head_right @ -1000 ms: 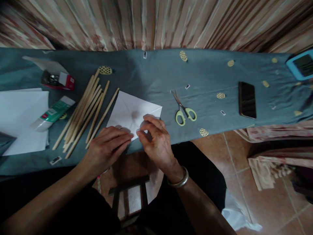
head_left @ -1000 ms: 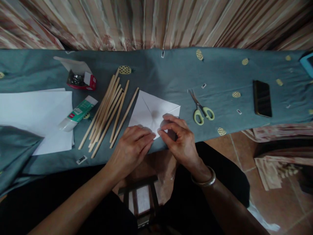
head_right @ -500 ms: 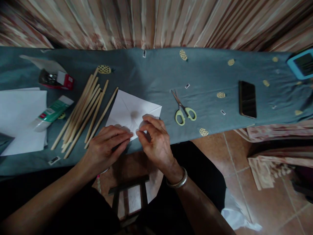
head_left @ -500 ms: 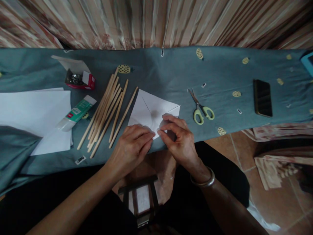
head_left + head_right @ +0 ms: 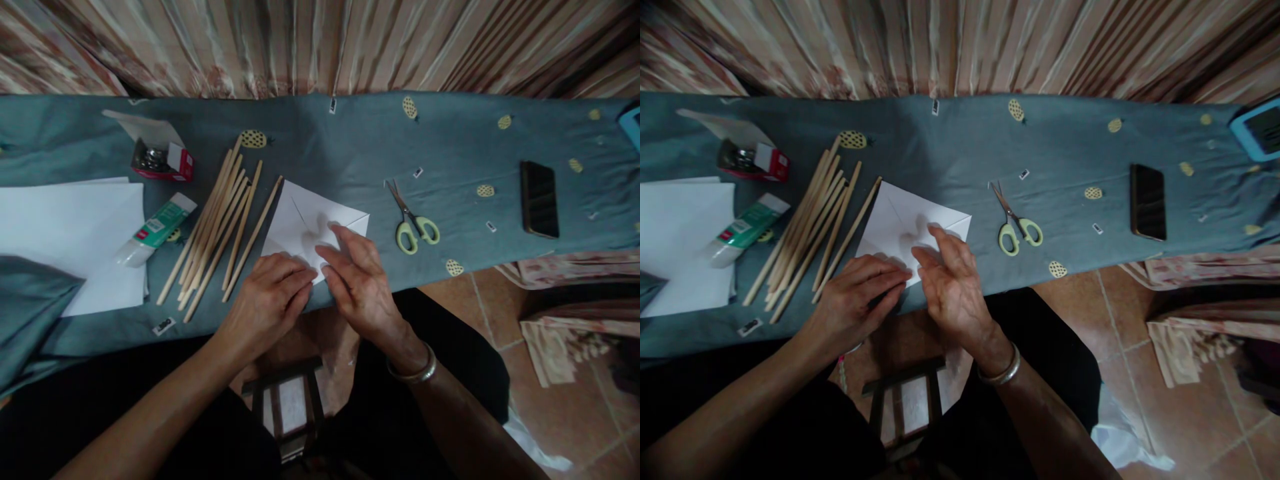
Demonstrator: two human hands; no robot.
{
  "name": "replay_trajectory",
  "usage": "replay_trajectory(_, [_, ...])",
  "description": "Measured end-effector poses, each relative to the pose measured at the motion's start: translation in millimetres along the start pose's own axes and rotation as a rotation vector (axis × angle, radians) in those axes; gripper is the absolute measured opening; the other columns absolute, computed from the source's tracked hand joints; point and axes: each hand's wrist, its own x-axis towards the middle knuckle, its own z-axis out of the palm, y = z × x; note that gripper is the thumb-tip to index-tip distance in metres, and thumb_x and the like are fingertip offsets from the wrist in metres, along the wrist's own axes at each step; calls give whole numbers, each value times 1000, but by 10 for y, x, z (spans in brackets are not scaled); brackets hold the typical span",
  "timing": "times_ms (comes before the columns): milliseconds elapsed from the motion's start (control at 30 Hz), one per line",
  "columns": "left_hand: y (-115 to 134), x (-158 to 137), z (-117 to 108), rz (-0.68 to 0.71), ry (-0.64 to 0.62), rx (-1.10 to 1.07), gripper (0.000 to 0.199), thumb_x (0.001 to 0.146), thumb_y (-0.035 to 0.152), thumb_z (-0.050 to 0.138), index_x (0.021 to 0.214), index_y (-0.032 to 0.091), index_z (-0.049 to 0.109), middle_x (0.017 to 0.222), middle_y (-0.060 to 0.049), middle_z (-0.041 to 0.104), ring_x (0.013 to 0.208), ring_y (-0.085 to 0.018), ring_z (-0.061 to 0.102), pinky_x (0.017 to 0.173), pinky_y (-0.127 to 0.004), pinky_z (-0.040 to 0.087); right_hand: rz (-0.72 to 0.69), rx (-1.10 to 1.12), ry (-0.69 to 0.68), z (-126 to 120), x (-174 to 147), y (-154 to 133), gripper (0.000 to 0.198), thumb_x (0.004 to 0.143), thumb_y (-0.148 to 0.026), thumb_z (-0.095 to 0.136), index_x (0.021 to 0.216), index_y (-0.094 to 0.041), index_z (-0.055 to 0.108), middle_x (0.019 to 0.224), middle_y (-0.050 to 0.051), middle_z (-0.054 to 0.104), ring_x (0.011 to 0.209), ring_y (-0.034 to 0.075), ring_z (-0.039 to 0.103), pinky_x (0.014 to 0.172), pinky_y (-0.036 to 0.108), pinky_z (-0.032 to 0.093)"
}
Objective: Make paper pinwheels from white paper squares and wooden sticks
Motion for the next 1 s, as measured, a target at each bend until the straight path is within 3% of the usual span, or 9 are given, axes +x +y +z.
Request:
replay_trajectory(267, [0, -4, 10, -15, -14, 12, 18, 90, 15, 53, 102, 17, 65, 93, -6, 69, 90, -20, 62, 79, -37, 50, 22, 35, -60, 1, -3, -1, 44, 94, -22, 45, 133, -41, 48, 152, -4, 34, 139, 29, 34, 113, 53, 33])
replay_trajectory(433, [11, 4, -8, -1, -19, 24, 16, 90, 14, 52, 101, 15, 65, 92, -7, 68, 89, -20, 61, 78, -37, 49, 19, 12, -97, 10, -20, 5, 45, 93, -16, 43, 133, -34, 49, 155, -1, 29, 143, 28, 27, 116, 50, 29])
replay_trajectory(700, [29, 26, -33, 20, -57, 139, 15, 89, 22, 58, 98, 14, 65, 93, -9, 64, 88, -22, 57, 76, -38, 49, -62, -95, -26, 96, -45, 1, 39, 93, -14, 39, 128, -23, 54, 156, 7, 29, 146, 27, 21, 114, 50, 30])
replay_trajectory(867, [37, 38, -37, 40, -66, 176, 14, 89, 20, 56, 99, 14, 65, 93, -8, 64, 89, -22, 56, 77, -38, 48, -57, -68, -55, -36, 15, 28, 40, 93, -15, 37, 125, -26, 59, 153, 5, 36, 145, 27, 26, 111, 50, 33])
replay_trajectory(1000, [28, 45, -41, 71, -71, 204, 14, 90, 19, 55, 98, 14, 65, 92, -8, 64, 87, -22, 56, 75, -37, 47, 53, -81, 29, -131, 149, 175, 44, 96, -21, 34, 137, -19, 49, 150, 11, 40, 141, 26, 34, 113, 48, 31])
